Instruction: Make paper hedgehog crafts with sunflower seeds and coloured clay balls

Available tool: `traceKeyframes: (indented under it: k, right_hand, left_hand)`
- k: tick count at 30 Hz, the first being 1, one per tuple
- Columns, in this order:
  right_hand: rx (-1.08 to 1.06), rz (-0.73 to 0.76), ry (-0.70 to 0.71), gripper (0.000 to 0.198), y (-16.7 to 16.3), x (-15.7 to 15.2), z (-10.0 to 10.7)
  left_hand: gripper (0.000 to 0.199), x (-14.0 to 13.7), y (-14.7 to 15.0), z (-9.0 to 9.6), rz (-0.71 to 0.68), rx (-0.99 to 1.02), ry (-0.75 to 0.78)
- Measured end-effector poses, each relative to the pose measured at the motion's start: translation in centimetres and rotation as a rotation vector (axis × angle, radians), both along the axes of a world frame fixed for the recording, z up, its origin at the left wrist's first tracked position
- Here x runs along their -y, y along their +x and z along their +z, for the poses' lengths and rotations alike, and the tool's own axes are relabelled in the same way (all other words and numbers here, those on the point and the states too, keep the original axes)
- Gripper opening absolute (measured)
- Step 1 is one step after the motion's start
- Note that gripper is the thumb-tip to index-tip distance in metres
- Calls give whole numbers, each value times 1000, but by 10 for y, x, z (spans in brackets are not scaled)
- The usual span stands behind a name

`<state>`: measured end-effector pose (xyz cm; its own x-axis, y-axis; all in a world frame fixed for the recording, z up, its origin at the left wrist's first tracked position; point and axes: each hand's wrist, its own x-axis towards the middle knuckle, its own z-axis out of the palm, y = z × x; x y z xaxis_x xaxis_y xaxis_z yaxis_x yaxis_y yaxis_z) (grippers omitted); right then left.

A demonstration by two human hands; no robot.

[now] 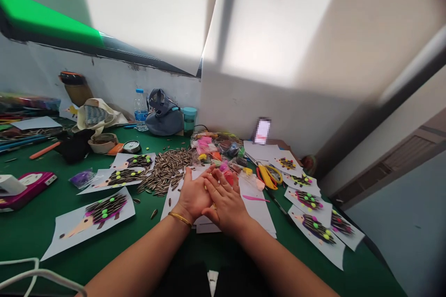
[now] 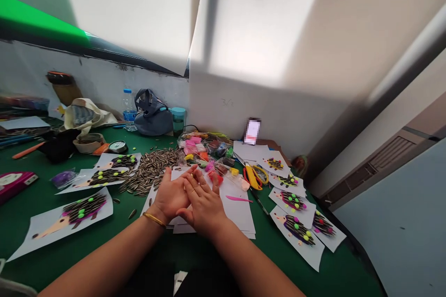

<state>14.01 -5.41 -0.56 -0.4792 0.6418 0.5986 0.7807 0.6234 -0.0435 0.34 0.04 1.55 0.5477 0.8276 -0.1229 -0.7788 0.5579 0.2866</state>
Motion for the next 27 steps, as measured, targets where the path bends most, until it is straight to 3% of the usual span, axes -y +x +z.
traceKeyframes:
  k: [5,10,15,20,23,27]
  right_hand:
    - [54,146,-17,74,-1,3,-1]
    - [0,25,0,73,1,0,0]
    - [44,162,-20,66,0,2,2]
    - [-2,59,-22,68,-1,1,2]
    - [7,133,-38,56,2,4,6]
    - [19,204,-35,58,-1,8,10]
  left_hand:
    - [81,-1,-1,-1,66,-22,-40]
    - [78,-1,-1,-3,7,-21,21]
    - [77,-1,-3,0,75,-65,-33]
    - [75,2,0,1,29,-78,-29]
    - [75,0,-1,2,84,-63,-12]
    - [73,1,1,2,55,-117,-57]
